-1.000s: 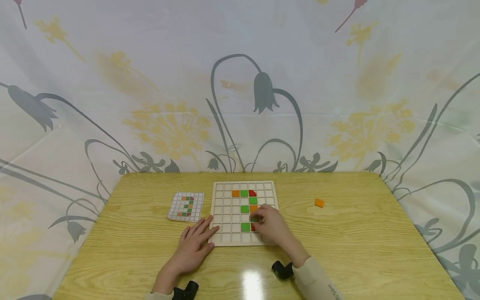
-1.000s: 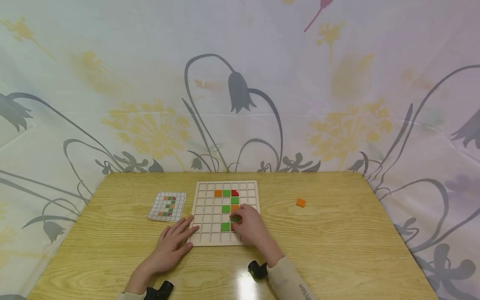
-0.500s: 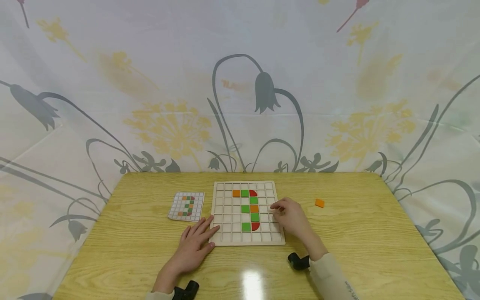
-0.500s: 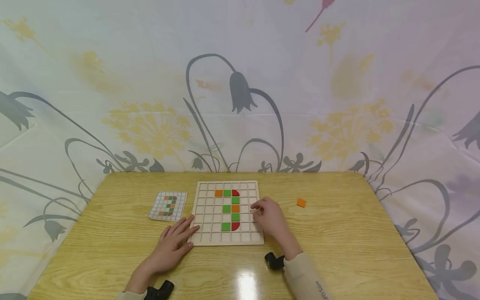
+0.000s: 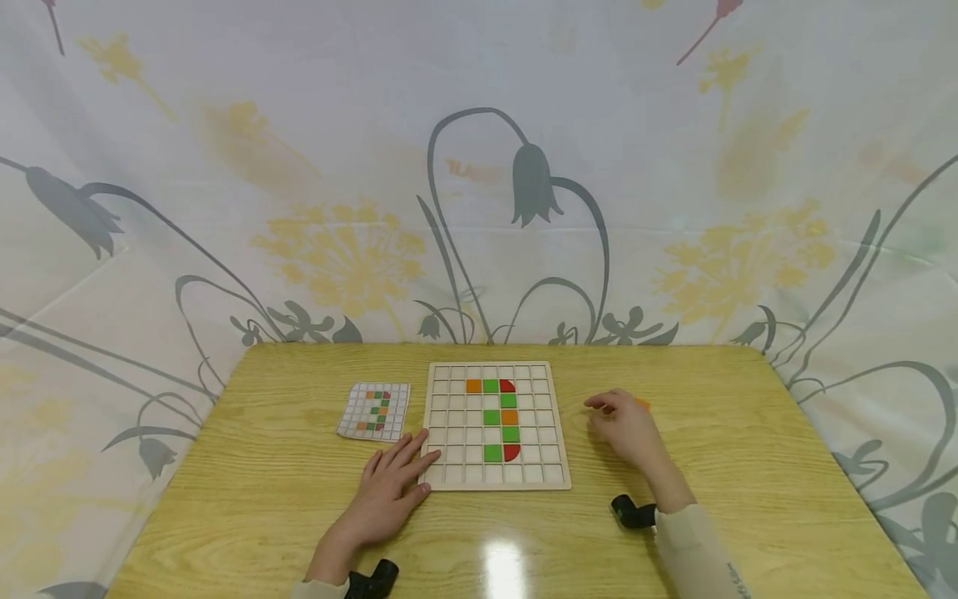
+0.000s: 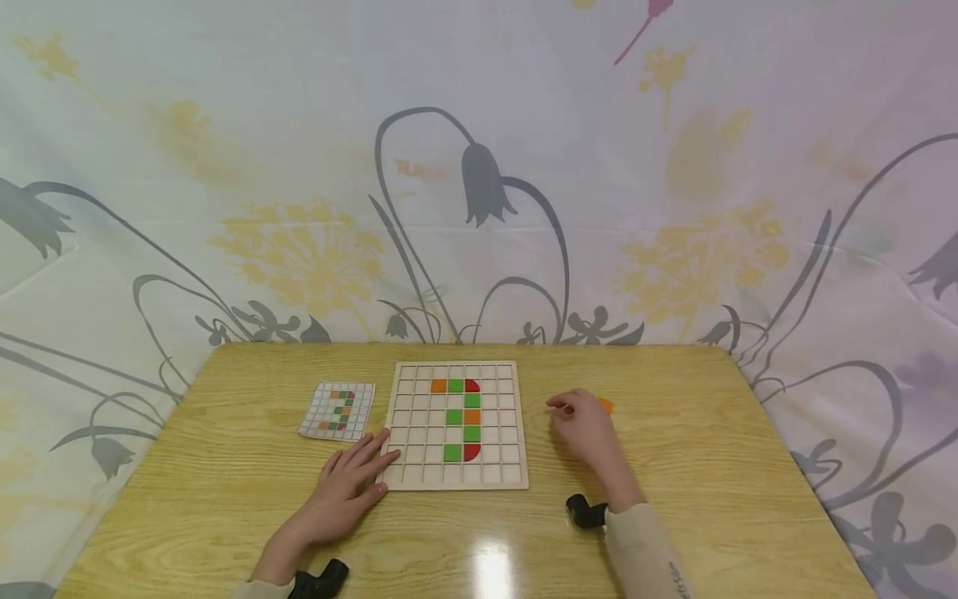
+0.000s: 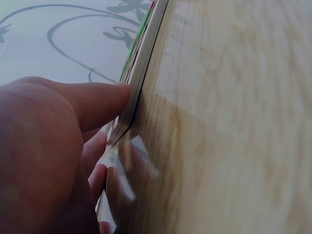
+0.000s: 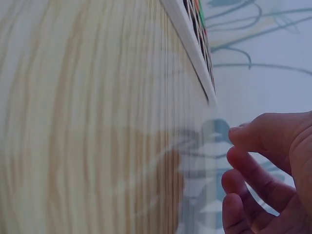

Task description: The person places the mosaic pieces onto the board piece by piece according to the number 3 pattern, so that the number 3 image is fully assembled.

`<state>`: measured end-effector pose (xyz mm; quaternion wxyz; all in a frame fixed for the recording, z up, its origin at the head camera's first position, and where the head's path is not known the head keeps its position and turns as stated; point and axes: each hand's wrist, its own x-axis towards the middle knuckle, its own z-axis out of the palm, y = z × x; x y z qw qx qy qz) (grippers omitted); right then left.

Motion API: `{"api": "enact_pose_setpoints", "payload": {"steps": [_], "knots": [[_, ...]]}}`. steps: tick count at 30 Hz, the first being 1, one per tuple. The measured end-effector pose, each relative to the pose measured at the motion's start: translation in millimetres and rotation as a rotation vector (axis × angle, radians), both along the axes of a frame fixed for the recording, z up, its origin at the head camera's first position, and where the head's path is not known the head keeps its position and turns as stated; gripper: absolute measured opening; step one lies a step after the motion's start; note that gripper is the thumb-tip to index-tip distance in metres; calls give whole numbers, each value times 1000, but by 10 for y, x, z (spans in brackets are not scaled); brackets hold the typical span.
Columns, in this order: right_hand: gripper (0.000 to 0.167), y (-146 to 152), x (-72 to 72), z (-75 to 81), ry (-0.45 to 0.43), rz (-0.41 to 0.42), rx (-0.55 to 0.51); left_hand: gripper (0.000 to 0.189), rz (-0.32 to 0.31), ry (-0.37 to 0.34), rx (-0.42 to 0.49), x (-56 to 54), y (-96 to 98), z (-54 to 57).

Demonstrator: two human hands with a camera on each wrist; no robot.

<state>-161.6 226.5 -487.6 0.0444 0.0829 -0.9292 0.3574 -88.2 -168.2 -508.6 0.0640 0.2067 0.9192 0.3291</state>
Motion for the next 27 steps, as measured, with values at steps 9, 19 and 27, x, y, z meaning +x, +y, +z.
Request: {"api": "enact_pose_setpoints", "payload": {"steps": [9, 19, 27], "knots": [[23, 290, 27, 28, 5, -47, 10, 46, 5, 2, -3, -4, 5, -15], [29, 501, 24, 67, 29, -88, 36, 46, 4, 5, -1, 4, 11, -15], [44, 628, 1, -18, -71, -91, 11, 46, 6, 4, -10, 4, 5, 2]]}}
